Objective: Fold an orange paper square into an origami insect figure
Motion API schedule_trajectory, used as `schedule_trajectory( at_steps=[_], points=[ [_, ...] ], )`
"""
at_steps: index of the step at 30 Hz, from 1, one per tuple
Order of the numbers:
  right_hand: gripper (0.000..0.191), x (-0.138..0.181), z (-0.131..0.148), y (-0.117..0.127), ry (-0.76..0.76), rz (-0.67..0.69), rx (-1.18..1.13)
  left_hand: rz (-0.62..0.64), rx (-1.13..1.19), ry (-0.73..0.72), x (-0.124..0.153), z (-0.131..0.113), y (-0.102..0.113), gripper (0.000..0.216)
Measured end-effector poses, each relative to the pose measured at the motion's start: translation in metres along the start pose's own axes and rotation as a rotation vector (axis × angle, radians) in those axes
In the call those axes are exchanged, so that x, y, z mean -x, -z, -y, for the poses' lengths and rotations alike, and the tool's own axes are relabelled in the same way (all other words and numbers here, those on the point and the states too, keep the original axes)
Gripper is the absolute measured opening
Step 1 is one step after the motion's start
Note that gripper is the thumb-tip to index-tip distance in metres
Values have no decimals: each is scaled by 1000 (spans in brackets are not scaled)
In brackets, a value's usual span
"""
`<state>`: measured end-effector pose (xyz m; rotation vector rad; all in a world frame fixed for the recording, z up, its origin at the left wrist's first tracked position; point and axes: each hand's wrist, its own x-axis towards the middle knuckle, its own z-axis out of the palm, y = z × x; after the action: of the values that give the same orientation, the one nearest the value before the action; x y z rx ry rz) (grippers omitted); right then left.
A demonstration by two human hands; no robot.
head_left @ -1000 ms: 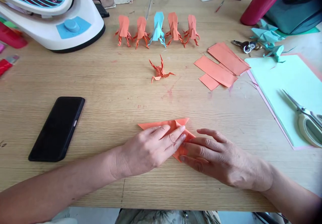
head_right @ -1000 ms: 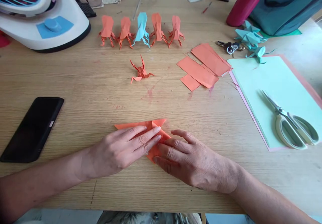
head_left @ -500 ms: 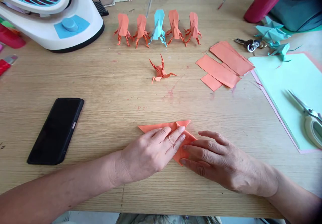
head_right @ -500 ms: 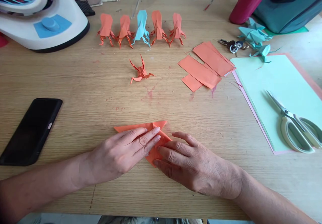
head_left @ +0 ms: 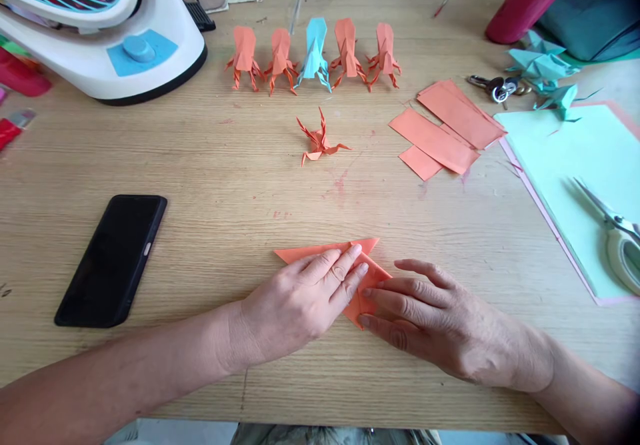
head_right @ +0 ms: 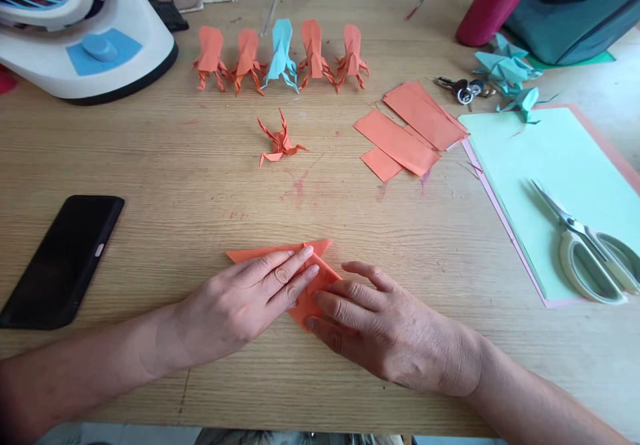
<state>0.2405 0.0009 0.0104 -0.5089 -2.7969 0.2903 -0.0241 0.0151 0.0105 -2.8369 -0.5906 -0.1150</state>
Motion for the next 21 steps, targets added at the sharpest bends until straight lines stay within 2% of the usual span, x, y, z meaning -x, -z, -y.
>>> schedule_trajectory(
  at_steps=[6,12,21],
  points=[
    [35,1,0,0,1,6,-6,42,17,27,-1,0,2,46],
    [32,1,0,1,7,-7,21,22,4,20,-4,2,4,44],
    [32,3,0,1,14,1,31,1,93,154,-5,-9,4,43]
  ],
)
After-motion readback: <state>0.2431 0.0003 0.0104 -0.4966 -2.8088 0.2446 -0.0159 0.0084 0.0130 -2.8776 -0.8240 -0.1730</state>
